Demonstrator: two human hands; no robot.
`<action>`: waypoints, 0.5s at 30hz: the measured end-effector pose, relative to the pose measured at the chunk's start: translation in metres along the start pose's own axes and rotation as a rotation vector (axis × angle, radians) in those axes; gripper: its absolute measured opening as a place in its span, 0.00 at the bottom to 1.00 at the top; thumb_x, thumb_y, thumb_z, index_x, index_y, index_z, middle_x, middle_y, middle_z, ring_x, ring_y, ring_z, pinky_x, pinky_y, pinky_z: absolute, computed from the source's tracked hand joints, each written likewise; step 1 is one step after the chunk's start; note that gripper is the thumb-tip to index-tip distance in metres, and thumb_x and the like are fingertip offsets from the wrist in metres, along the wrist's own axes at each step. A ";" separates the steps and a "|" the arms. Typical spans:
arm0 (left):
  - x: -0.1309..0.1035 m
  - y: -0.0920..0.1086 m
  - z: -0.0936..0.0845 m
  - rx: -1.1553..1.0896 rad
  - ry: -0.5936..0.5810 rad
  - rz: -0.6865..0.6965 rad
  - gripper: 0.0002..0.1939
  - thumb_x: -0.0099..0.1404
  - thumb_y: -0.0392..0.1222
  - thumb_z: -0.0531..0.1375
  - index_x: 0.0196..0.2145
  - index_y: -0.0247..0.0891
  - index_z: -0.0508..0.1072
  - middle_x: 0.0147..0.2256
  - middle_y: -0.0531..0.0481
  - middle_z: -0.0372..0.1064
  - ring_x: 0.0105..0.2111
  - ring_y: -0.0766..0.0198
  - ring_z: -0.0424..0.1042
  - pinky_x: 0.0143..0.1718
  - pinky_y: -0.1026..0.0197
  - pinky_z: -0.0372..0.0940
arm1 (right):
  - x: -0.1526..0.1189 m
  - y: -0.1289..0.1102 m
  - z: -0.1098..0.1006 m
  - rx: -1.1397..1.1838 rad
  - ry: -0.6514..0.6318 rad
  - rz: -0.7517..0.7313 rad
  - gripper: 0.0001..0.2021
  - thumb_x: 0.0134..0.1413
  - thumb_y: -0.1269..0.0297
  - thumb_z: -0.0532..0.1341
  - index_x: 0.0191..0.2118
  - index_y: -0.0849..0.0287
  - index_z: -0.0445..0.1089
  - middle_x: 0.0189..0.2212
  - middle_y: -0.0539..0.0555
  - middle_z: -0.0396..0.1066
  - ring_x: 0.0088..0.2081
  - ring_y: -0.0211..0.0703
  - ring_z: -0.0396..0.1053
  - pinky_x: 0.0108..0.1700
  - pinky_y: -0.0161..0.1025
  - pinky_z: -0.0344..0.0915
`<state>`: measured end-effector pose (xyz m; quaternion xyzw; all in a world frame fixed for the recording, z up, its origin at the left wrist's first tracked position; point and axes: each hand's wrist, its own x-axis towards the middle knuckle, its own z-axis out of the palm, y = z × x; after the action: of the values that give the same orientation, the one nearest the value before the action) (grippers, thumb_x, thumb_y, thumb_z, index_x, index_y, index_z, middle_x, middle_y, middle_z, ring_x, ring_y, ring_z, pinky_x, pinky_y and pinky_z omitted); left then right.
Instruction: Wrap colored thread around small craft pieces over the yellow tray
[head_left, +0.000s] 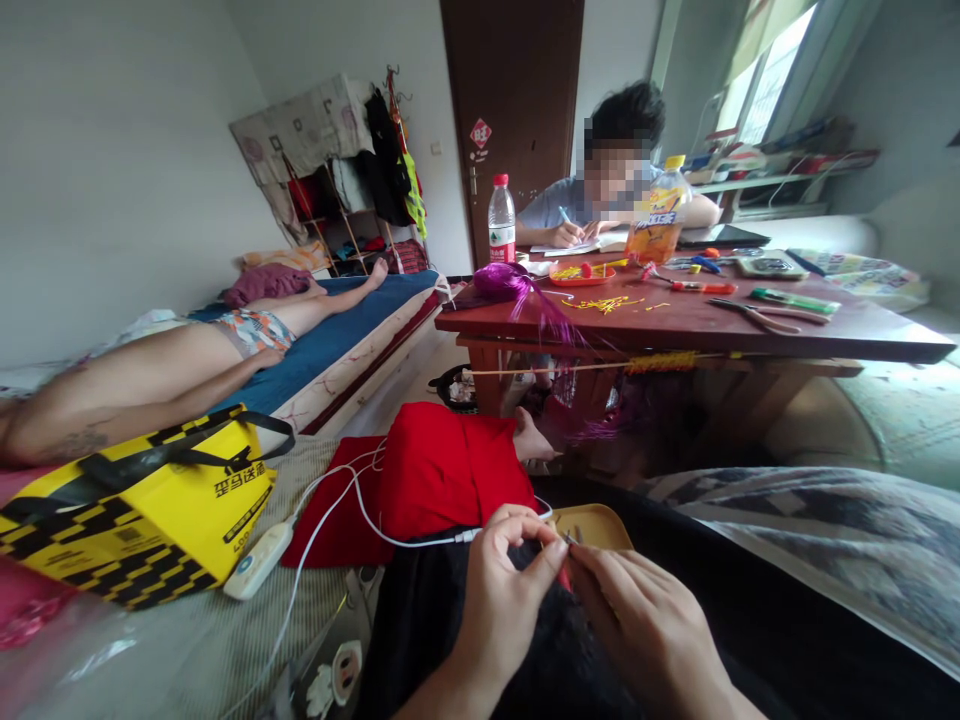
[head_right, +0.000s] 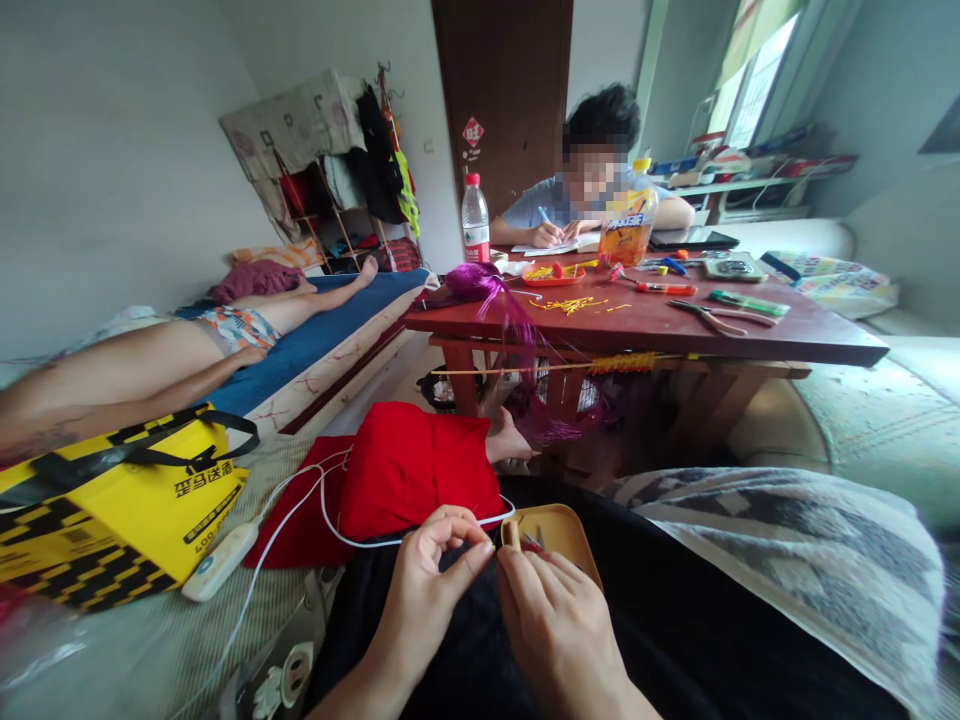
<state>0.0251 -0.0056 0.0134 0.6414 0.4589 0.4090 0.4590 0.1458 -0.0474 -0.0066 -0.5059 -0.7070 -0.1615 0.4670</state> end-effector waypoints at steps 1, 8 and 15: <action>0.000 0.000 0.000 0.002 0.000 -0.004 0.04 0.53 0.36 0.60 0.22 0.36 0.71 0.28 0.49 0.67 0.32 0.62 0.67 0.37 0.62 0.59 | -0.001 0.000 0.000 -0.001 0.000 0.000 0.15 0.60 0.74 0.48 0.26 0.62 0.66 0.18 0.51 0.71 0.17 0.33 0.67 0.25 0.31 0.61; 0.000 0.004 0.001 -0.001 -0.005 -0.015 0.04 0.52 0.36 0.59 0.21 0.36 0.71 0.28 0.49 0.67 0.32 0.61 0.66 0.38 0.61 0.60 | -0.005 0.003 0.003 -0.016 -0.013 -0.039 0.14 0.60 0.75 0.48 0.27 0.63 0.66 0.18 0.51 0.72 0.18 0.33 0.68 0.27 0.31 0.62; 0.002 0.004 0.001 0.012 -0.018 -0.060 0.04 0.52 0.35 0.60 0.21 0.36 0.71 0.28 0.48 0.67 0.33 0.60 0.66 0.39 0.60 0.58 | -0.005 0.004 0.001 -0.035 -0.054 -0.047 0.14 0.59 0.76 0.47 0.27 0.60 0.64 0.18 0.51 0.71 0.18 0.34 0.68 0.26 0.31 0.63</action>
<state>0.0277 -0.0050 0.0169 0.6339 0.4761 0.3866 0.4712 0.1487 -0.0474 -0.0120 -0.5015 -0.7280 -0.1710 0.4351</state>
